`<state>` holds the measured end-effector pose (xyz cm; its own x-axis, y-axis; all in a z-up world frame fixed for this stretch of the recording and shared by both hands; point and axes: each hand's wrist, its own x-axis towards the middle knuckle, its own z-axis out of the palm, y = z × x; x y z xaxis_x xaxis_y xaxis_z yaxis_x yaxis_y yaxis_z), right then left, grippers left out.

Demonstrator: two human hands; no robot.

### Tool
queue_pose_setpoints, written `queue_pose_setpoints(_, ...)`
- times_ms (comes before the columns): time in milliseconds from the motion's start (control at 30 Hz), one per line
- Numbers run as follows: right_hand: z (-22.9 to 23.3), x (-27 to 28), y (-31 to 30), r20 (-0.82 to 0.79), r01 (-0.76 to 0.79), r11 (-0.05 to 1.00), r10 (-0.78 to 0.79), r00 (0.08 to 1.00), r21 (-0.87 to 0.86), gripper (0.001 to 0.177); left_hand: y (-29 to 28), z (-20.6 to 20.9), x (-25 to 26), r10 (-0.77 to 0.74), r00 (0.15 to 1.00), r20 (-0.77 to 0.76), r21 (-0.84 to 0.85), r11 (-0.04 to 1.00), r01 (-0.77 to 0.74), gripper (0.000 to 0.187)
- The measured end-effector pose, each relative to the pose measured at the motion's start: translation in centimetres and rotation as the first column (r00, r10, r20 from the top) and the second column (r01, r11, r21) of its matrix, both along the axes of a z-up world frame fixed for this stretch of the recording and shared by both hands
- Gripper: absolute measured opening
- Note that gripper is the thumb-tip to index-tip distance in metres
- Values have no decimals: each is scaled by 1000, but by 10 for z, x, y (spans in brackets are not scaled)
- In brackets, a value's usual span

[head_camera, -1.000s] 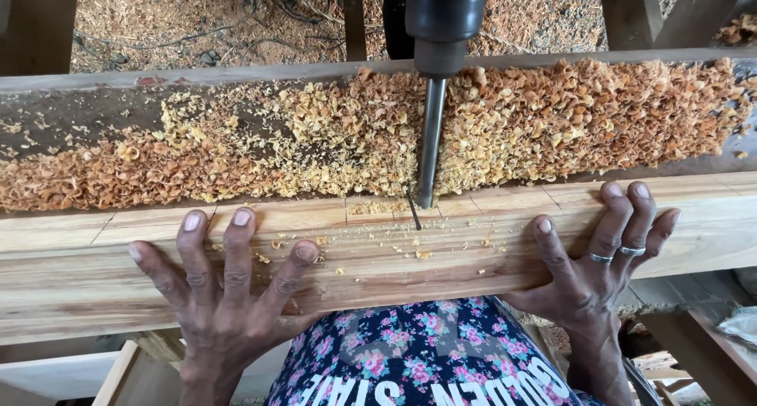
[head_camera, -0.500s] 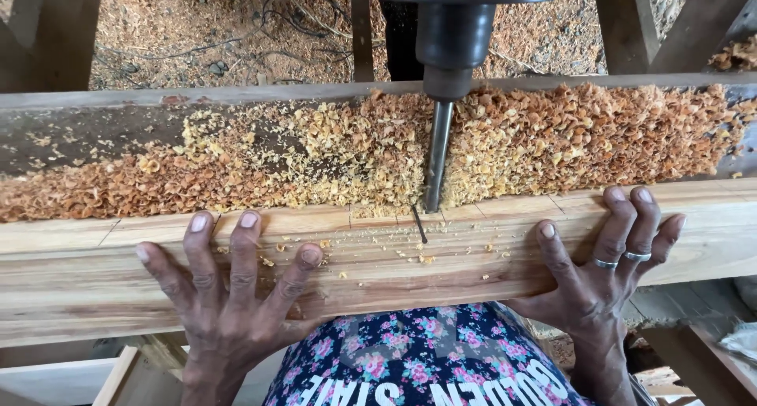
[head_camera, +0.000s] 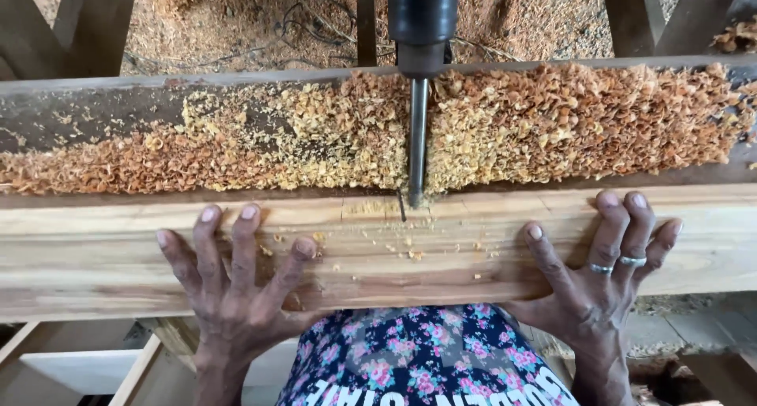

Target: Using a drill press to carve a slot into a wooden plank

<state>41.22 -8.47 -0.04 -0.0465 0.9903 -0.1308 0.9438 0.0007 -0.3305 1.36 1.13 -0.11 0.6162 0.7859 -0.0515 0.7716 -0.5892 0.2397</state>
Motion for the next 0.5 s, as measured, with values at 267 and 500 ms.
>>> queue_pose_setpoints(267, 2, -4, -24, -15, 20, 1000, -20, 1000, -17, 66, -28, -8, -9, -31, 999, -42, -38, 999, 29, 107)
queue_pose_setpoints(500, 1, 2, -27, -11, 13, 998, -14, 1000, -58, 98, -25, -3, -5, -43, 998, -48, -33, 999, 41, 81)
